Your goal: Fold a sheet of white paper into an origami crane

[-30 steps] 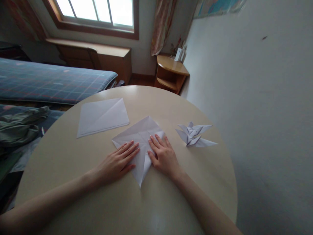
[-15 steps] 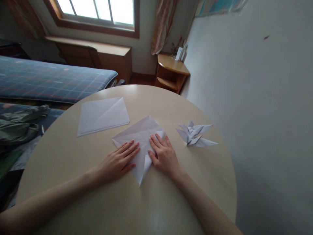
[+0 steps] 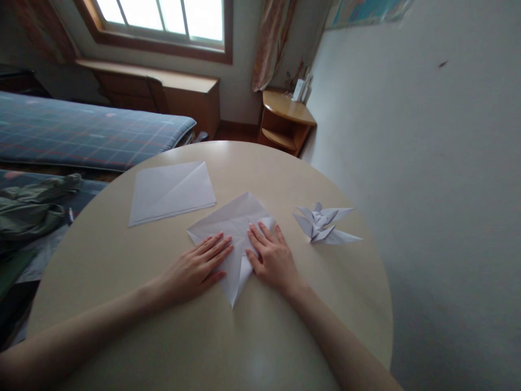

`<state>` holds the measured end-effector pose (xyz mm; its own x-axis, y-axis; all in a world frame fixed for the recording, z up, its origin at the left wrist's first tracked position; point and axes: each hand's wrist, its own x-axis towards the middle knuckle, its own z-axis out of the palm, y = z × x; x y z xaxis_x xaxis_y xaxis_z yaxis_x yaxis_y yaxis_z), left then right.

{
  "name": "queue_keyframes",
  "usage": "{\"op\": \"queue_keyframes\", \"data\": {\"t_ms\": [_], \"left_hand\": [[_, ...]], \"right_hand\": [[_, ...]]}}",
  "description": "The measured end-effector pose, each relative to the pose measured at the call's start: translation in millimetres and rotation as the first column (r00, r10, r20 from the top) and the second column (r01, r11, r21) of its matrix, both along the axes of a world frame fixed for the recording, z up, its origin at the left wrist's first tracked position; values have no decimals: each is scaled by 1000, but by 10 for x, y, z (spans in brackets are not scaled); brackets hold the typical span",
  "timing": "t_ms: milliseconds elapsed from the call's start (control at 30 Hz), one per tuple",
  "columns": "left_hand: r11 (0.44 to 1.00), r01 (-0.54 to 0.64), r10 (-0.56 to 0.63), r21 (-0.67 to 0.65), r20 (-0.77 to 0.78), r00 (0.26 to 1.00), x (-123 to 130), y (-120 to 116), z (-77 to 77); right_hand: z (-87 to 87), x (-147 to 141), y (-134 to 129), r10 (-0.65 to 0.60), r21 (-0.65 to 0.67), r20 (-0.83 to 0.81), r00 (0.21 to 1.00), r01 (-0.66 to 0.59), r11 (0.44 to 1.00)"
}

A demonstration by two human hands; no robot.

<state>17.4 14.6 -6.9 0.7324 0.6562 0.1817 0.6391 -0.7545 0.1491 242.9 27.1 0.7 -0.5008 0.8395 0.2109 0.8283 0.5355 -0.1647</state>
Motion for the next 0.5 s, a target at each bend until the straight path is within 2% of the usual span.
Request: {"op": "queue_keyframes", "data": {"t_ms": [267,500], "left_hand": [[1000,8,-9,24,18,1000,2,8,-4],[998,15,-21,66,90,996,61,-36,119]], "right_hand": [[-2,-2,-3,-5,-4,20,1000,5,1000],[25,-14,-16,-2,5,33,999,1,1000]]}}
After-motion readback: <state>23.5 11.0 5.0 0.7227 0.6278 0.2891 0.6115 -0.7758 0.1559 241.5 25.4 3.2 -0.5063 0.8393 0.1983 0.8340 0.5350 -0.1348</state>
